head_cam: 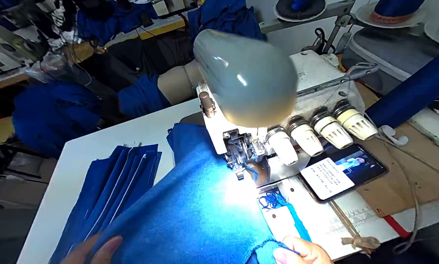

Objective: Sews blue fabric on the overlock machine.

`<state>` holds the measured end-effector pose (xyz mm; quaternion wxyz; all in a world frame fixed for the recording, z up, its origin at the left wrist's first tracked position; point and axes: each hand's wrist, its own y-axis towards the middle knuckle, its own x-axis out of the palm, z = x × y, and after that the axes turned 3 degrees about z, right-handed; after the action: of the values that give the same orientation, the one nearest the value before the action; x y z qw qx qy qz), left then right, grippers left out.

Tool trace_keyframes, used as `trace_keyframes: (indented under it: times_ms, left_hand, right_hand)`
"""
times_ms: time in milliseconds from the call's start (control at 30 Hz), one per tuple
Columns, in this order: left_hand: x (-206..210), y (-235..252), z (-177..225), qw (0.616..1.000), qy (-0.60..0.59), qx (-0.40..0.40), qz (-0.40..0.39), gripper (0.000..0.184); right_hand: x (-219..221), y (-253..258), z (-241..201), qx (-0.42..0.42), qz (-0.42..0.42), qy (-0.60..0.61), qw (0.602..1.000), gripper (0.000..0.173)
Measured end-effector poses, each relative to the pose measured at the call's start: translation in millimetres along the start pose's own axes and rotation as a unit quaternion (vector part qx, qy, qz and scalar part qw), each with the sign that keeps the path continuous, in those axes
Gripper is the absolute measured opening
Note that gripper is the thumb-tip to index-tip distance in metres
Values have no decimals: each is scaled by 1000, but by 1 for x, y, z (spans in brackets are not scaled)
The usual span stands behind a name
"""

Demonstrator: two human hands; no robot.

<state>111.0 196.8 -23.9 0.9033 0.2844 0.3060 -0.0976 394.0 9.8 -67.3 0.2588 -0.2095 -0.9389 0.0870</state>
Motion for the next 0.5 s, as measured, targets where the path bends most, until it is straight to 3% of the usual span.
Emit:
trace_keyframes:
  times_ms: [167, 267, 333, 433, 500]
  left_hand:
    - [6, 26, -9, 999, 2, -39, 15, 18]
    - [14, 36, -20, 999, 5, -15, 46, 19]
    - [17, 34, -22, 999, 18, 25, 45, 41]
    - [20, 9, -6, 998, 36, 26, -47, 100]
    - [31, -23, 12, 990, 77, -6, -120, 105]
  right_hand:
    - [8, 28, -10, -25, 10, -42, 999, 22]
    - [12, 44, -9, -69, 17, -68, 995, 24]
    - [15, 54, -6, -103, 18, -73, 992, 23]
    - [22, 65, -4, -118, 39, -85, 989, 22]
    - [24, 68, -4, -121, 49, -96, 987, 23]
